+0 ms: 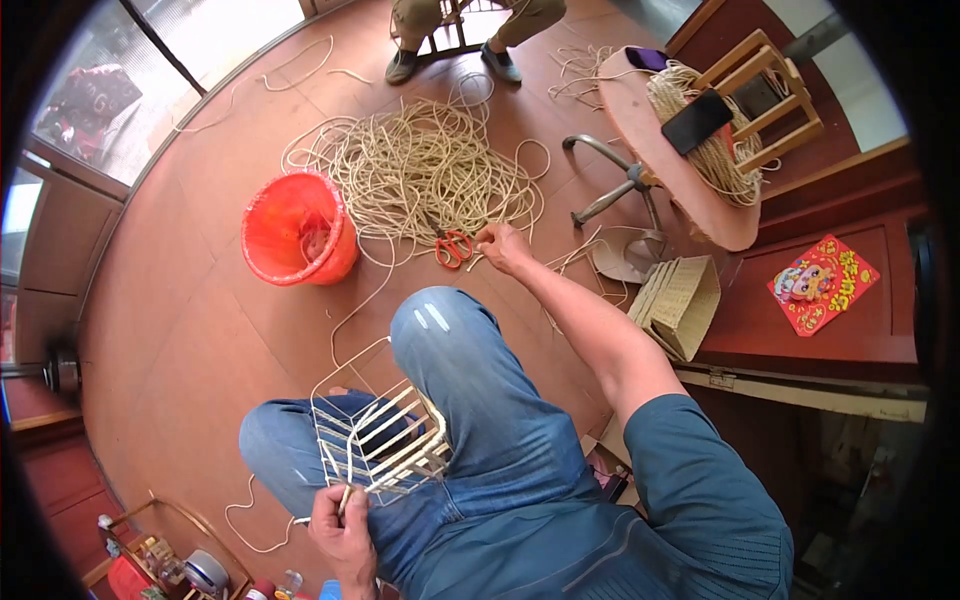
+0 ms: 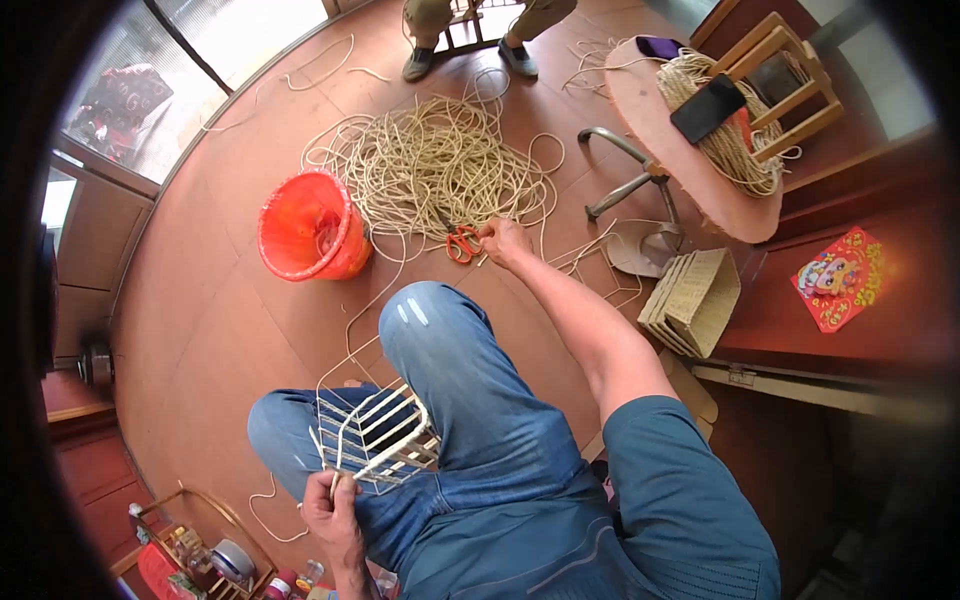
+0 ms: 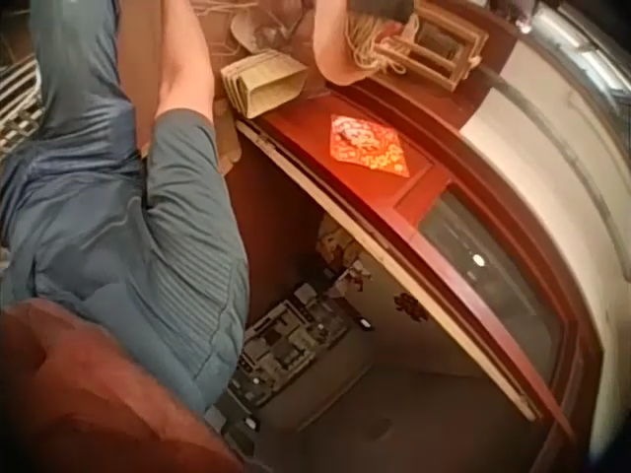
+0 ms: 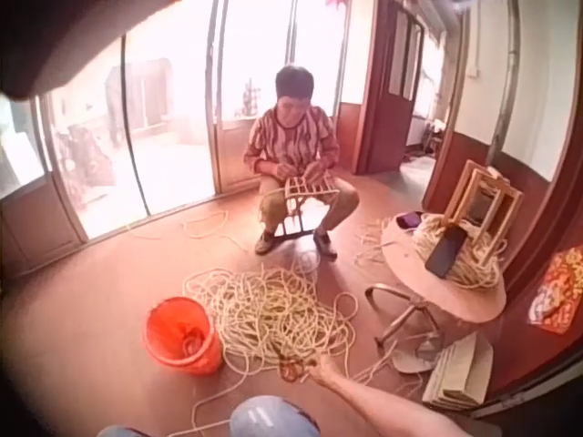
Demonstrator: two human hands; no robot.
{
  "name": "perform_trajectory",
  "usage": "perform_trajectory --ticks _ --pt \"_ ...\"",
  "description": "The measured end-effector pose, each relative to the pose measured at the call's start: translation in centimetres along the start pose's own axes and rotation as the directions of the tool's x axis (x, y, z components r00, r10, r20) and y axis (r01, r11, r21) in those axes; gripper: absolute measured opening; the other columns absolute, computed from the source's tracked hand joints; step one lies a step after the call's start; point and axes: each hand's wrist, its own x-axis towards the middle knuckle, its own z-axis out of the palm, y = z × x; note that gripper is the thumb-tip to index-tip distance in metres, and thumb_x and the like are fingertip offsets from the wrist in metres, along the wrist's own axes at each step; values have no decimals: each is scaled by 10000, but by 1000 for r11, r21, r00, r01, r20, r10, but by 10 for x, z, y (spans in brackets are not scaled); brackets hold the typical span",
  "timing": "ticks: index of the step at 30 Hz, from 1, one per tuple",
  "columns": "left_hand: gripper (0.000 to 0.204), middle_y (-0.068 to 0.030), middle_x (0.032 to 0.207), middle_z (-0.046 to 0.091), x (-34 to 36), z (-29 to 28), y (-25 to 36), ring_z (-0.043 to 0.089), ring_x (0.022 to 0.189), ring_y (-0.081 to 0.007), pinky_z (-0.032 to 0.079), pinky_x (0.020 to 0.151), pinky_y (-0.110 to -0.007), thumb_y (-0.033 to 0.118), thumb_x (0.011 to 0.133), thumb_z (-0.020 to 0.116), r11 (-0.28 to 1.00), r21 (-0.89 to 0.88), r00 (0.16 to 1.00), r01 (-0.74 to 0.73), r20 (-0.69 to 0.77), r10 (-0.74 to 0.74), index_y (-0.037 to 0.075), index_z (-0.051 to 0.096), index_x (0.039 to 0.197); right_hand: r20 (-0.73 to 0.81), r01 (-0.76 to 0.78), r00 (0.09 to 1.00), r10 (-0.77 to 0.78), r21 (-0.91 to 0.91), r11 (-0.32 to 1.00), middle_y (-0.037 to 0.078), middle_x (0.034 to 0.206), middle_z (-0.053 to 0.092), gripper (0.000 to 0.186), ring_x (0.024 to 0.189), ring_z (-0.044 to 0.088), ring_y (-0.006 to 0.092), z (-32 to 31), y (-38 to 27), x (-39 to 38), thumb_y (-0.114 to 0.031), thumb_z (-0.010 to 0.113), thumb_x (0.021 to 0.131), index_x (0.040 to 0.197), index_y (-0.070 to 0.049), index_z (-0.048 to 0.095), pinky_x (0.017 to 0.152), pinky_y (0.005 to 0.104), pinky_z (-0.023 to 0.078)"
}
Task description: Weaving a small basket-like structure using straw or twine.
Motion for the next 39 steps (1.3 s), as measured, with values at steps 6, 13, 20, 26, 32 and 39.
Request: perform_trajectory --ticks 6,13,20,26,32,39 --pt "116 -38 857 721 2 -9 7 636 747 -90 492 699 -245 105 1039 739 987 90 990 133 29 -136 24 660 1010 137 27 990 -24 -14 1000 151 1208 822 364 1150 776 333 59 5 5 -245 754 913 1258 -146 814 1035 468 602" --pt "88 -16 951 724 -1 -21 26 637 862 -89 533 792 -256 52 1047 760 937 89 930 338 119 -347 13 718 1114 188 103 979 -84 -95 990 195 1413 706 458 1329 673 404 111 20 34 -192 756 905 1361 -150 754 1147 511 539" --pt "100 -22 977 734 6 -30 20 664 891 -107 552 828 -269 20 1024 770 928 166 911 335 195 -364 21 718 1110 298 70 954 -2 -217 974 218 1576 578 538 1428 583 459 131 30 51 -119 702 897 1435 -134 722 1218 526 496" --pt "99 7 977 690 5 -35 17 619 884 -83 517 801 -247 29 1040 771 934 151 906 325 235 -353 32 708 1117 246 66 969 8 -289 955 234 1621 523 568 1454 547 470 130 20 46 -182 737 906 1471 -127 706 1241 523 475" --pt "116 6 972 709 8 -26 8 625 876 -76 514 789 -232 24 1052 747 968 115 943 224 227 -245 32 713 1162 -11 67 998 -68 -11 998 154 1075 800 361 1022 776 293 110 30 6 -272 864 878 1188 -91 834 928 454 619" --pt "94 -56 829 722 10 -13 6 656 715 -138 502 652 -297 89 967 818 980 176 988 91 107 -111 28 750 989 219 -232 967 130 550 802 51 969 762 161 897 728 155 55 84 -68 -57 818 897 1038 -65 742 809 331 614"
